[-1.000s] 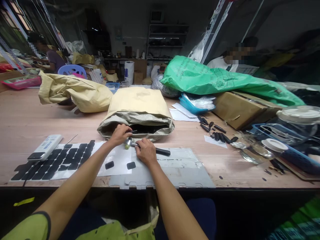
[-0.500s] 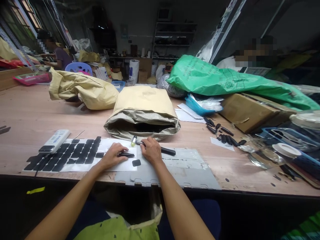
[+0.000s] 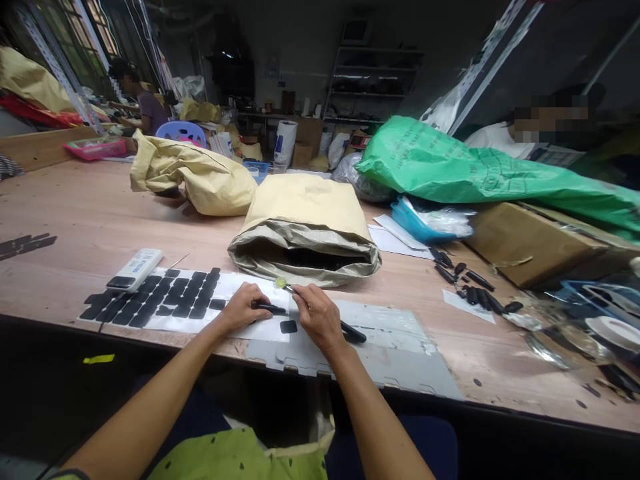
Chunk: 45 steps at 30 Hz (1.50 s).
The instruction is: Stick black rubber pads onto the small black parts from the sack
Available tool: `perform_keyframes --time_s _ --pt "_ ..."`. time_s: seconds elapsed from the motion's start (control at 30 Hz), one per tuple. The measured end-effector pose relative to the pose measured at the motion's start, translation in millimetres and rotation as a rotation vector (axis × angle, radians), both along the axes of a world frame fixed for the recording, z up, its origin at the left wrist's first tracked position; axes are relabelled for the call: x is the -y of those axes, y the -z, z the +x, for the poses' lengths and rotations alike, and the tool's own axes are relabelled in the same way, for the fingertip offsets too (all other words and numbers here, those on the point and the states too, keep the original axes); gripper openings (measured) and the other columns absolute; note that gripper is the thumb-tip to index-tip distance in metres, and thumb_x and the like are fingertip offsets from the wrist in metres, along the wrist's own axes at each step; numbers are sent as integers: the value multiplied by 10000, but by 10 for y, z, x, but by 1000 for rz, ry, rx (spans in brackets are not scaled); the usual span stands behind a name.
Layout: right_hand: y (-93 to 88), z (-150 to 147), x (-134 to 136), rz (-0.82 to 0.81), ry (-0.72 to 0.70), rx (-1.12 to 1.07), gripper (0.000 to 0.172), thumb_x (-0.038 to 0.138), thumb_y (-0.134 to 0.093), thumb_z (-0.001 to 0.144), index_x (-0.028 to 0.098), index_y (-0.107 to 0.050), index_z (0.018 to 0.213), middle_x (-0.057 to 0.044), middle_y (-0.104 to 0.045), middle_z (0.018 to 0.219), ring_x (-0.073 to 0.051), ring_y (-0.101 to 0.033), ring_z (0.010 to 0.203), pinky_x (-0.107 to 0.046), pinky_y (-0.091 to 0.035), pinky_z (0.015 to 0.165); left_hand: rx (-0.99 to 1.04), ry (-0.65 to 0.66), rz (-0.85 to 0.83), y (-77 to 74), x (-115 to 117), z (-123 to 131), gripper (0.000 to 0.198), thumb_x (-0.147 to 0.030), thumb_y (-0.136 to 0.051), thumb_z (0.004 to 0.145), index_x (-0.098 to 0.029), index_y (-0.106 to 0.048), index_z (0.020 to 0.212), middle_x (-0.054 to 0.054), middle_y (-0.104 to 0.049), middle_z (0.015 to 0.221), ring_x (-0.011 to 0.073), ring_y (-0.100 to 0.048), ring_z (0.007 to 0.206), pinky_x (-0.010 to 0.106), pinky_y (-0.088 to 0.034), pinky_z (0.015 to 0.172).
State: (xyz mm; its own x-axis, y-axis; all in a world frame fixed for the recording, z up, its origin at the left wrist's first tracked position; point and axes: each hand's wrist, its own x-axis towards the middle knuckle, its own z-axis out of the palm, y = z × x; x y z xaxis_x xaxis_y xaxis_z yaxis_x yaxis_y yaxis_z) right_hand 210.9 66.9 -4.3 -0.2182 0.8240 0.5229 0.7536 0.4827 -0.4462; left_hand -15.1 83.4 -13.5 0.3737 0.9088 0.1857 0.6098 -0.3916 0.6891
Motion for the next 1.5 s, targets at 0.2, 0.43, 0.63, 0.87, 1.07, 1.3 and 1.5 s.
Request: perform_keyframes --time_s 0.2,0.43,0.63,0.87,1.07,1.3,1.5 --pt "-67 -158 236 -71 -110 -21 284 317 -452 976 282 -665 1161 -17 -665 898 -139 -628 840 -227 -490 722 -4 -17 -8 -7 4 9 165 -323 -808 698 -202 -700 726 11 -564 764 209 -478 865 305 -391 749" --pt "-25 -211 291 -67 -63 112 318 320 -429 986 301 -686 1173 -33 -656 880 -152 -618 874 -229 -466 746 16 -34 -48 -59 28 22 203 -291 -819 680 -192 -645 647 6 -564 766 205 -482 859 304 -401 746" --pt "-61 -137 307 -61 17 22 297 331 -449 980 297 -694 1145 -16 -658 892 -130 -619 839 -211 -457 727 30 -30 -39 -30 13 18 177 -291 -838 670 -208 -719 771 18 -612 813 225 -500 918 320 -415 783" --pt "-32 -41 356 -104 19 74 282 323 -475 967 316 -697 1139 -1 -662 873 -133 -625 838 -209 -447 676 10 -42 -26 -4 -6 22 212 -282 -848 657 -200 -745 824 29 -630 817 233 -512 932 321 -415 789" --pt "-60 25 108 -17 82 14 272 305 -485 951 286 -691 1128 -16 -689 980 -154 -628 927 -249 -465 802 -17 -23 -30 -39 5 14 185 -294 -818 677 -207 -725 811 29 -627 829 246 -514 951 337 -419 796" --pt "205 141 -300 10 131 179 217 257 -507 917 242 -709 997 -32 -662 897 -181 -576 869 -306 -427 836 26 -4 -83 -56 18 -17 215 -203 -781 667 -203 -652 839 21 -645 913 243 -512 968 346 -428 817" --pt "316 140 -318 -46 161 172 180 265 -541 884 242 -690 983 -29 -645 916 -183 -549 879 -303 -404 822 43 -2 -91 -49 24 -30 205 -167 -734 669 -210 -608 826 10 -639 912 233 -513 968 340 -434 819"
